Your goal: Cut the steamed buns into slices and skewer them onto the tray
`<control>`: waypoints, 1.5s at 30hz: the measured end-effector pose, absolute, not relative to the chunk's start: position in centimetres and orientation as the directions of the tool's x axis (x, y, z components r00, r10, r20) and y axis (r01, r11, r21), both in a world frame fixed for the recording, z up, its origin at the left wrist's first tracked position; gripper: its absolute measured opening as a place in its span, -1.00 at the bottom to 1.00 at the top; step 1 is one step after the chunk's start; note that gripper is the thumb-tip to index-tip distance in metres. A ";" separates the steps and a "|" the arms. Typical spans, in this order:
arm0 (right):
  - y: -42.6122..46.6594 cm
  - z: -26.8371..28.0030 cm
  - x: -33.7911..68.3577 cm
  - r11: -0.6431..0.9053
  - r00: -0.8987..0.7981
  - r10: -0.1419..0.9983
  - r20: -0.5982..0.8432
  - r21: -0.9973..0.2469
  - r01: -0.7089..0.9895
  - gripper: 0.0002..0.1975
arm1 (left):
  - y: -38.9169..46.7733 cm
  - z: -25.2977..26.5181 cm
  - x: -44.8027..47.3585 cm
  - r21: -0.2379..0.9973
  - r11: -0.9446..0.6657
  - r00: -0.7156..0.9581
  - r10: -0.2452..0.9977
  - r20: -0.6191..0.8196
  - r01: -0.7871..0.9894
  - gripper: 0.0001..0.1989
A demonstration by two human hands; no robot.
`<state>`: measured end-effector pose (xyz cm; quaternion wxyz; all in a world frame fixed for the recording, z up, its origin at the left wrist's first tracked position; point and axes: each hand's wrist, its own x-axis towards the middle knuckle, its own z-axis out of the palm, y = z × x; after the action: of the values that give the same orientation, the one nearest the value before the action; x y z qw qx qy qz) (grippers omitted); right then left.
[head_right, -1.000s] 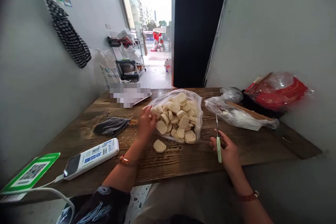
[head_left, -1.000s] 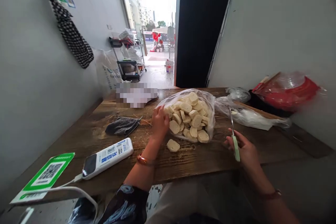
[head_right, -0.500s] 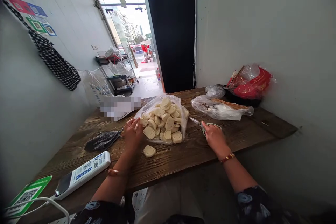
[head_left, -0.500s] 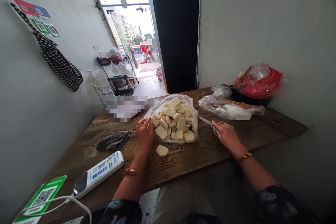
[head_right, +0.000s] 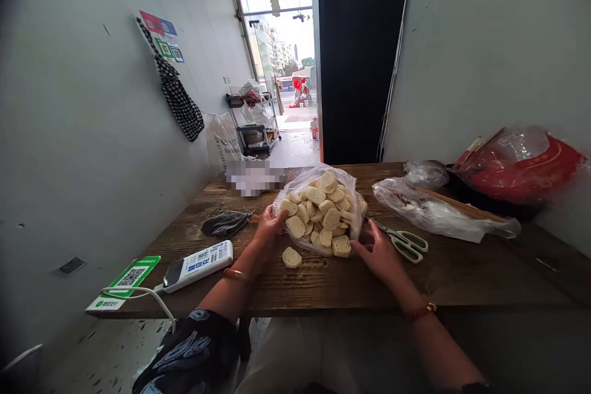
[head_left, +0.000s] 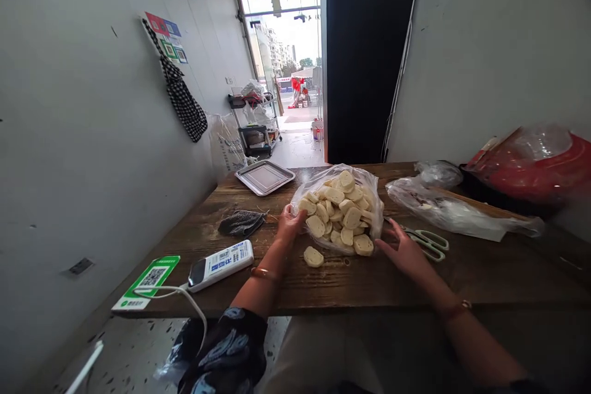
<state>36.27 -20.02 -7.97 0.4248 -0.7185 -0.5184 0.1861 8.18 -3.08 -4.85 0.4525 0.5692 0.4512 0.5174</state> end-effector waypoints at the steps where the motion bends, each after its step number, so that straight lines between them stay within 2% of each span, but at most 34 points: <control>1: -19.5 -8.3 35.0 -0.082 0.405 0.896 0.183 -0.828 0.555 -0.04 | -3.4 -4.9 8.6 0.982 -0.188 0.064 0.980 0.186 0.025 -0.42; 3: -18.5 -8.7 33.2 -0.003 0.425 0.861 0.278 -0.834 0.552 -0.01 | -4.2 -5.0 9.2 0.979 -0.203 0.070 0.976 0.204 -0.019 -0.41; 5: -17.6 -9.1 32.8 0.053 0.472 0.809 0.351 -0.843 0.536 -0.10 | -4.9 -5.0 9.6 0.976 -0.205 0.087 0.974 0.211 -0.073 -0.40; 9: -16.3 -9.5 34.9 0.041 0.589 0.740 0.326 -0.895 0.444 -0.45 | -6.5 -4.2 9.2 0.961 -0.135 0.155 0.972 0.175 -0.240 -0.38; 11: -15.8 -9.4 36.3 0.022 0.606 0.734 0.306 -0.903 0.429 -0.51 | -7.4 -3.4 8.7 0.961 -0.102 0.151 0.978 0.144 -0.255 -0.38; 14: -15.3 -8.8 37.8 0.004 0.628 0.727 0.278 -0.916 0.401 -0.52 | -9.1 -1.7 8.0 0.977 -0.076 0.114 0.988 0.100 -0.200 -0.42; 18: -15.0 -7.7 39.2 0.001 0.679 0.692 0.245 -0.941 0.339 -0.48 | -11.9 -0.2 7.4 0.979 -0.127 0.049 0.989 0.136 -0.157 -0.53; 24: -16.9 -7.8 40.4 0.005 0.734 0.643 0.218 -0.960 0.281 -0.45 | -13.7 -1.6 4.9 0.973 -0.206 0.085 0.977 0.198 0.104 -0.54; 28: -18.7 -8.0 39.4 0.009 0.713 0.665 0.225 -0.956 0.293 -0.40 | -10.8 -1.1 3.5 0.857 -0.422 -0.052 0.889 0.456 0.295 -0.46; 30: -19.5 -7.2 38.4 0.030 0.700 0.628 0.339 -0.910 0.414 -0.33 | -8.4 -0.1 4.1 0.763 -0.520 -0.023 0.821 0.570 0.384 -0.47; 33: -20.6 -4.8 35.7 0.053 0.576 0.523 0.628 -0.698 0.714 -0.32 | -4.4 1.6 6.3 0.617 -0.600 0.171 0.773 0.611 0.509 -0.45; 35: -21.1 -3.1 32.8 0.133 0.382 0.588 0.713 -0.551 0.823 -0.41 | -2.1 2.5 7.9 0.562 -0.578 0.244 0.792 0.559 0.591 -0.43; 37: -21.1 -2.3 29.4 0.275 0.139 0.699 0.702 -0.442 0.854 -0.48 | -0.4 3.0 9.1 0.580 -0.514 0.256 0.845 0.470 0.632 -0.47; 39: -20.6 -2.6 26.0 0.390 -0.035 0.745 0.666 -0.393 0.832 -0.44 | 0.6 3.3 9.5 0.632 -0.454 0.257 0.888 0.382 0.628 -0.69; 41: -19.8 -3.9 23.4 0.439 -0.100 0.758 0.645 -0.391 0.809 -0.39 | 1.0 3.5 9.3 0.673 -0.423 0.236 0.904 0.356 0.606 -0.89; 45: -17.8 -7.1 21.2 0.483 -0.161 0.758 0.632 -0.378 0.790 -0.37 | 1.0 4.2 7.8 0.739 -0.416 0.107 0.897 0.429 0.530 -0.83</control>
<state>21.23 -17.77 -7.11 0.4018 -0.5080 -0.7616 -0.0197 7.80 0.96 4.23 0.2065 0.7147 0.4992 0.4443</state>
